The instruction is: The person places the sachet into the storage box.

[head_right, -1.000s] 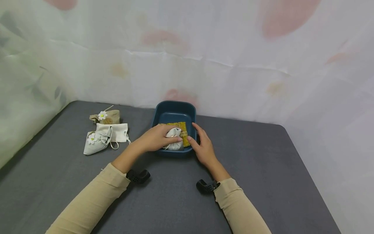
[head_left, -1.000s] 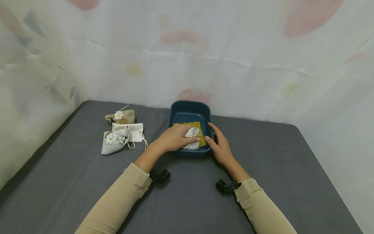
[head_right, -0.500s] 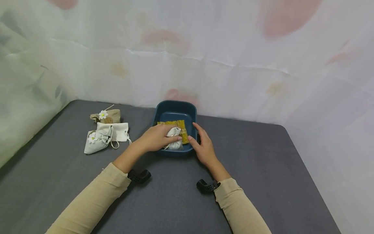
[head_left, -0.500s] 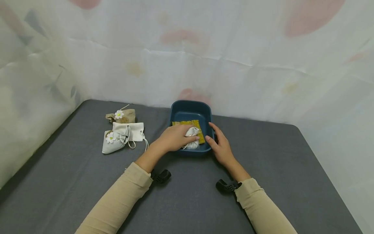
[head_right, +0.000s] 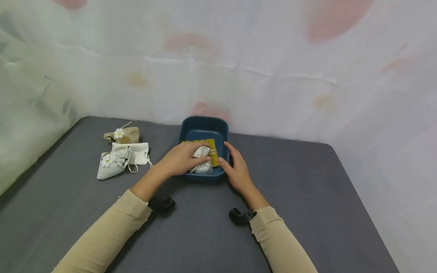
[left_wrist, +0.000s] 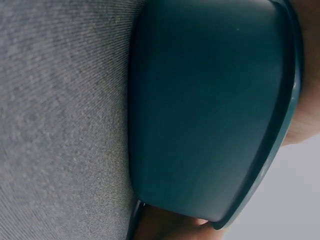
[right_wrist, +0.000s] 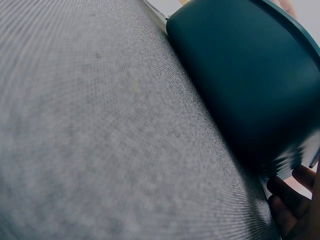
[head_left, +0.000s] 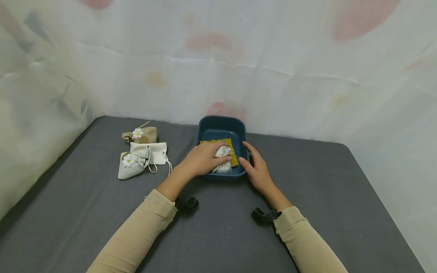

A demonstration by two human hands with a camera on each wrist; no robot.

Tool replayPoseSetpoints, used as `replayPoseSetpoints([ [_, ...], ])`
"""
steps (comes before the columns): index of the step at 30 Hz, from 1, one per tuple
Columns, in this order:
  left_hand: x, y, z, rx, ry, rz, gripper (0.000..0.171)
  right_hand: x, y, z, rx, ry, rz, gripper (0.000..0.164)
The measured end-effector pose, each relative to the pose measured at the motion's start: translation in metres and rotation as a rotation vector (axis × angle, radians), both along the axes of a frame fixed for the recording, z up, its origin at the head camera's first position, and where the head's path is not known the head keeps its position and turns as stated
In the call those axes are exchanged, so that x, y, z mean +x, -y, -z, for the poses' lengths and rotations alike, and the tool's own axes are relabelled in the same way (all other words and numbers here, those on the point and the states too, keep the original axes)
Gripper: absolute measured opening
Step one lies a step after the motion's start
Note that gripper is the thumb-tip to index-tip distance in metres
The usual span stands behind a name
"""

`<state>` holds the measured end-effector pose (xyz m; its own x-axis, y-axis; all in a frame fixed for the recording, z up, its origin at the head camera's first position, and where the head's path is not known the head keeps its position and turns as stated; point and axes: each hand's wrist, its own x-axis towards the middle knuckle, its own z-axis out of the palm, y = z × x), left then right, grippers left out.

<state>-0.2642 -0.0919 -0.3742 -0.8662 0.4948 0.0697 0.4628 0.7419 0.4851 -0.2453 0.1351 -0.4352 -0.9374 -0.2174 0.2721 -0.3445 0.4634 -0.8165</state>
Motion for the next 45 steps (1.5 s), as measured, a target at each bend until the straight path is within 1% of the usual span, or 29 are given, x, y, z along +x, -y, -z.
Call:
replayPoseSetpoints([
  [3, 0.000, 0.000, 0.000, 0.003, -0.021, 0.001, 0.058, 0.000, 0.000, 0.000, 0.000, -0.001, 0.000, 0.058],
  [6, -0.001, 0.002, -0.002, 0.004, -0.021, 0.007, 0.059, 0.001, 0.000, 0.000, 0.000, 0.002, 0.006, 0.058],
  [9, -0.001, 0.006, -0.005, 0.015, -0.010, 0.010, 0.059, 0.001, -0.001, 0.000, 0.003, 0.004, 0.010, 0.058],
  [15, -0.001, 0.014, -0.016, 0.049, 0.020, -0.012, 0.056, 0.000, -0.001, -0.001, 0.012, 0.006, 0.011, 0.058],
  [20, -0.001, 0.018, -0.023, 0.052, 0.034, -0.022, 0.053, -0.001, -0.001, -0.001, 0.007, 0.006, 0.010, 0.058],
  [25, -0.002, 0.018, -0.022, 0.043, 0.049, -0.028, 0.052, -0.001, -0.001, -0.002, 0.008, 0.011, 0.013, 0.058],
  [34, -0.004, 0.018, -0.018, 0.031, 0.058, -0.012, 0.052, 0.000, -0.001, -0.003, -0.003, 0.010, -0.002, 0.058],
  [39, -0.004, 0.018, -0.018, 0.030, 0.071, -0.016, 0.054, -0.001, -0.001, -0.003, -0.003, 0.007, -0.002, 0.058],
  [45, -0.004, 0.018, -0.018, 0.036, 0.074, -0.005, 0.054, -0.002, -0.001, -0.003, 0.006, 0.005, 0.008, 0.058],
])
